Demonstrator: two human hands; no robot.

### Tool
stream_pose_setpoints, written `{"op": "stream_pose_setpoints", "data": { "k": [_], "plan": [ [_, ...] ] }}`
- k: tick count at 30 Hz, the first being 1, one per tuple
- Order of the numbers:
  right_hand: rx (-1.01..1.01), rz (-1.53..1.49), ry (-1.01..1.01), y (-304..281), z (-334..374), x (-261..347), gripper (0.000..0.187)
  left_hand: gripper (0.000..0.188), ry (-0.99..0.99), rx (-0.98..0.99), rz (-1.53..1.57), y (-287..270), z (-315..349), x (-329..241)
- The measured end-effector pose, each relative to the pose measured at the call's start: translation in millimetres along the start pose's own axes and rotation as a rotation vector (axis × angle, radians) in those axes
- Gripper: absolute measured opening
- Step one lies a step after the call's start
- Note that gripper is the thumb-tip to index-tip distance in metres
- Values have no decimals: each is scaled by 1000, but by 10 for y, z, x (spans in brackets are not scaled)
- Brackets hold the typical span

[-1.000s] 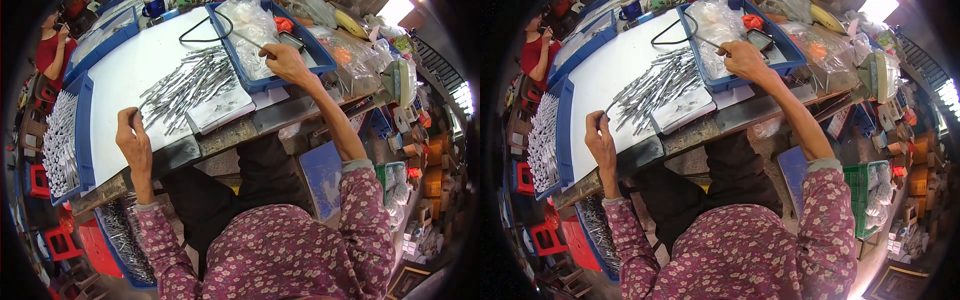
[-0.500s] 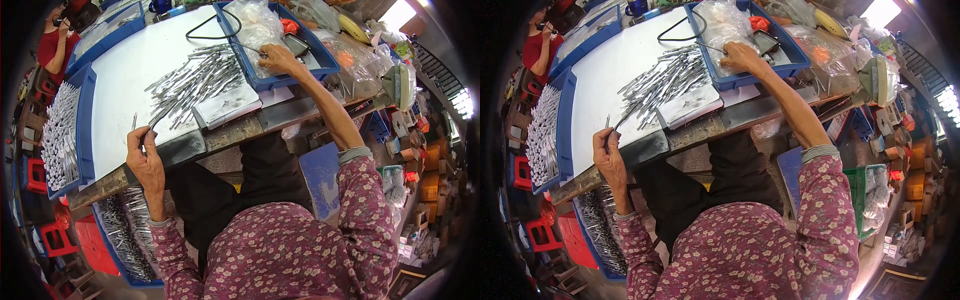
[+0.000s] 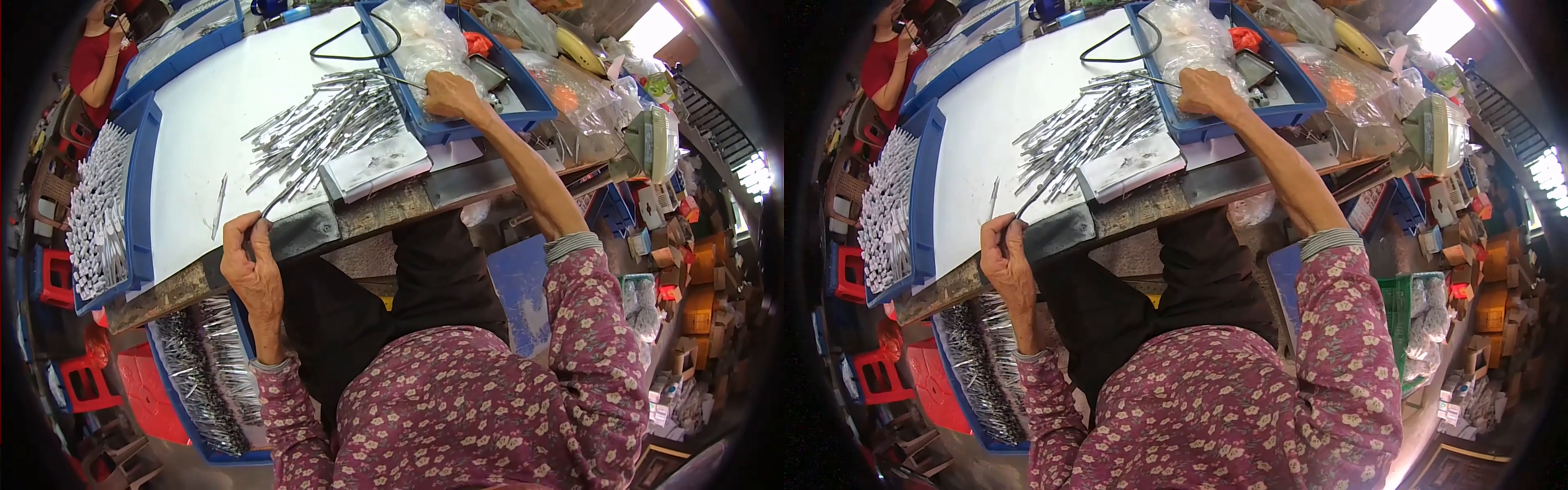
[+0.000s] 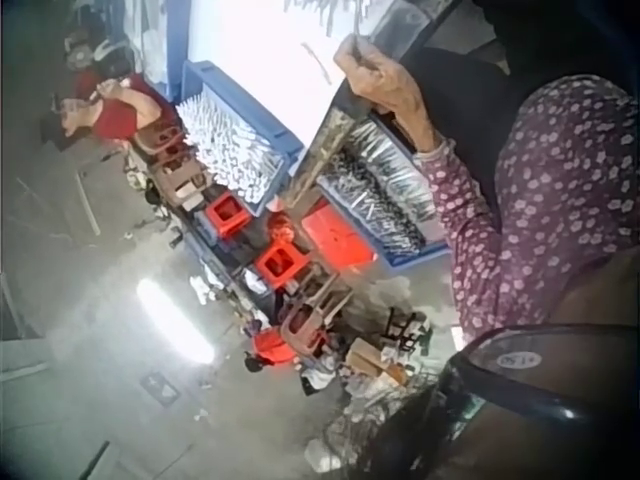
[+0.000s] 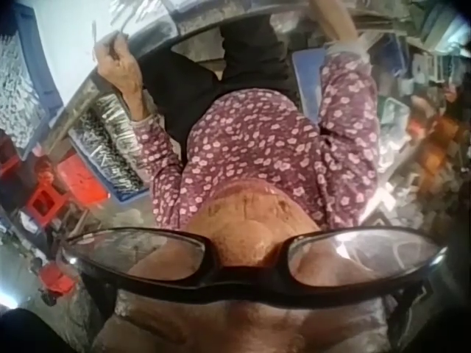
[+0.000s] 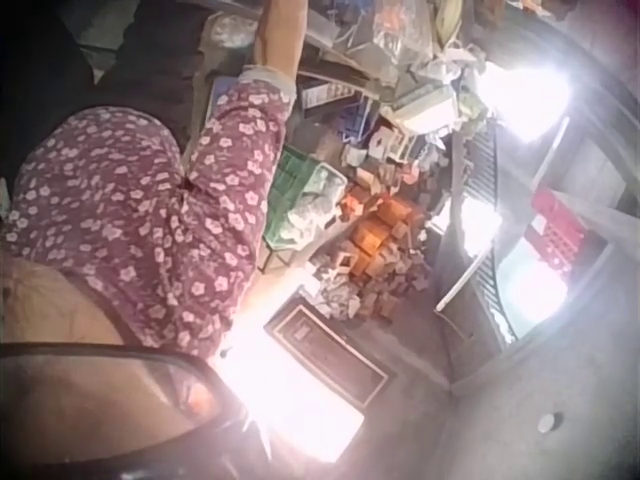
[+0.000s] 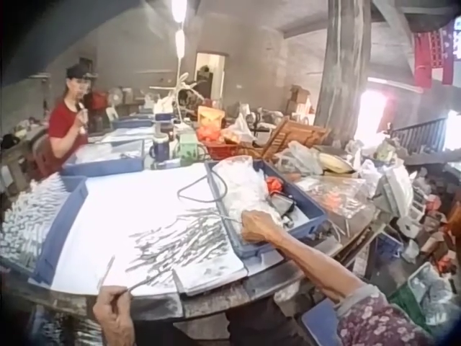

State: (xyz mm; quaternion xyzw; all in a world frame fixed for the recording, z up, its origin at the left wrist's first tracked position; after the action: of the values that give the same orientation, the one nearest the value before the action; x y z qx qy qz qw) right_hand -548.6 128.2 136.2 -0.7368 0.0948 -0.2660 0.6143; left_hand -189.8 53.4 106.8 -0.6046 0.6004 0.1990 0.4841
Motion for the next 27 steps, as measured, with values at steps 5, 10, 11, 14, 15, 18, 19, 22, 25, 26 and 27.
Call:
{"op": "stream_pose_setpoints", "data": {
  "k": [5, 10, 11, 14, 15, 18, 19, 22, 25, 26, 27],
  "plan": [
    [-2, -45, -62, -6, -38, -97, 30, 8, -1, 5, 23, -54, 68, 1],
    [-35, -127, 71, -8, -26, -16, 32, 8, -23, -2, 100, -42, 127, -7],
    [-35, -126, 67, -7, -29, -19, 32, 8, -21, 5, 85, -38, 140, -9],
    [-194, -107, 12, -30, 4, -123, 25, 8, -23, 14, 67, -60, 162, -32],
    [-205, -105, -19, -62, -19, -164, 24, 8, -27, 8, 65, -71, 168, -39],
    [-170, -170, 1, -174, 20, -274, 22, 9, -53, 3, 69, -84, 195, 1],
    [-122, -239, 47, -229, 37, -274, 20, 9, -54, 2, 70, -87, 201, 6],
    [-74, -475, 106, -339, 189, -278, 19, 9, -80, 19, 100, -60, 222, -10],
    [-68, -579, 127, -374, 265, -337, 19, 9, -92, 39, 125, -27, 242, -94],
    [-77, -604, 137, -379, 279, -355, 21, 9, -91, 43, 139, -19, 252, -113],
    [-83, -631, 145, -383, 290, -344, 22, 9, -91, 45, 151, -16, 262, -128]
  ]
}}
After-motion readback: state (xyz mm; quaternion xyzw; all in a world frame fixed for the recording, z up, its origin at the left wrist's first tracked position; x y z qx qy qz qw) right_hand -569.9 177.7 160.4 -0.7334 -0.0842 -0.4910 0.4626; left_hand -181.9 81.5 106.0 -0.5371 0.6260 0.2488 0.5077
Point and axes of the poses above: each hand's wrist, its own z-axis away from the middle knuckle, its own y-axis out of the palm, x = y × z, the point moved 1 cm from there along -z, towards the middle knuckle, and after that the axes turned 14 degrees about -z, right-handed, at the moved point
